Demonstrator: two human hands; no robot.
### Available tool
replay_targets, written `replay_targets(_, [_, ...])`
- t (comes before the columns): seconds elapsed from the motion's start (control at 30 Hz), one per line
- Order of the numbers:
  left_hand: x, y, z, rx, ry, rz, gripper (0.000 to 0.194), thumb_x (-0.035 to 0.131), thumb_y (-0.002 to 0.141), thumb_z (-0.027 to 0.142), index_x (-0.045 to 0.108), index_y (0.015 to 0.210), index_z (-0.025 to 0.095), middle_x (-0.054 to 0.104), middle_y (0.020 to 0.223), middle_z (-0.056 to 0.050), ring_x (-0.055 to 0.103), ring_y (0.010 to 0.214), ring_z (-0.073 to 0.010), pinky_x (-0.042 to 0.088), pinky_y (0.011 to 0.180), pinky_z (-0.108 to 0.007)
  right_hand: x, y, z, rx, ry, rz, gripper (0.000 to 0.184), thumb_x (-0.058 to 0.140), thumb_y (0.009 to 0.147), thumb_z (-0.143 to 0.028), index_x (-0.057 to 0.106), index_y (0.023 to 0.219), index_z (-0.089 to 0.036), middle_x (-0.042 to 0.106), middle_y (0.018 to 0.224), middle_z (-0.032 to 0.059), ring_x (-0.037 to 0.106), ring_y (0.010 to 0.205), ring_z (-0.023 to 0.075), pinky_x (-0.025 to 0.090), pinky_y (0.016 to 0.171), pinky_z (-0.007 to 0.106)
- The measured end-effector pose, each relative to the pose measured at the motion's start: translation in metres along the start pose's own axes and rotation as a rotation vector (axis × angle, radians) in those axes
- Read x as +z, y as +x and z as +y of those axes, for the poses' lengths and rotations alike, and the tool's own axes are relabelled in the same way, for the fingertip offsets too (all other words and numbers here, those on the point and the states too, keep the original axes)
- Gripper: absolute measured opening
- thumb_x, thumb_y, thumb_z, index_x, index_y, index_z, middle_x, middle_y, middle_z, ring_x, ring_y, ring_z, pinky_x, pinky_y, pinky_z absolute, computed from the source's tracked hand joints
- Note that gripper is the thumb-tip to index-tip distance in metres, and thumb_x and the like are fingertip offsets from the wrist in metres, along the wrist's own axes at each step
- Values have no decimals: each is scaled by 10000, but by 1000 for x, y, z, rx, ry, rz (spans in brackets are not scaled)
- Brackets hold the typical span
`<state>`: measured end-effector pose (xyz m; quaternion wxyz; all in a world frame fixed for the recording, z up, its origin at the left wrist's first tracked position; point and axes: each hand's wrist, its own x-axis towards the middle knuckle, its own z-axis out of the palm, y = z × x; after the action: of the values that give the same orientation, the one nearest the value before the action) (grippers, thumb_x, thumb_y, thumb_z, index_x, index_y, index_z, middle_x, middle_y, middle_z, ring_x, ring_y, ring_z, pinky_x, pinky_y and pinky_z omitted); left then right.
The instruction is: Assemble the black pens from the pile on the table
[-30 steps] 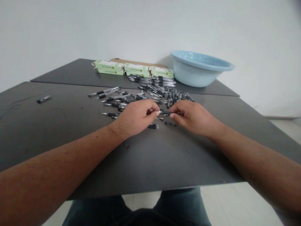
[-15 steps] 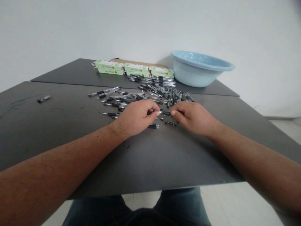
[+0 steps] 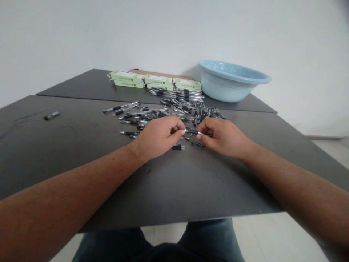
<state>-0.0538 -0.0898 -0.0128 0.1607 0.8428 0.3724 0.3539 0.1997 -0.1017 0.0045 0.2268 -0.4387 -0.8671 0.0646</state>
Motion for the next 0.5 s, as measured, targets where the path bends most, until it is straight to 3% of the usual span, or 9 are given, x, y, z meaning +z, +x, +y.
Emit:
replay_targets(0.2, [-1, 0, 0, 17, 16, -4, 100, 657, 960, 244, 738, 972, 188, 738, 860, 16, 673, 790, -138, 463, 740, -268, 0, 0, 0, -76, -51, -39, 186, 575, 1004, -318, 711, 987, -193, 736, 857, 44, 660, 788, 192, 436, 728, 298])
replay_targets(0.5, [-1, 0, -1, 40, 40, 7, 94, 659, 959, 245, 731, 959, 185, 734, 844, 19, 666, 777, -135, 468, 744, -265, -1, 0, -1, -65, -42, -62, 201, 558, 1017, -318, 710, 984, -191, 743, 860, 40, 666, 791, 188, 437, 731, 291])
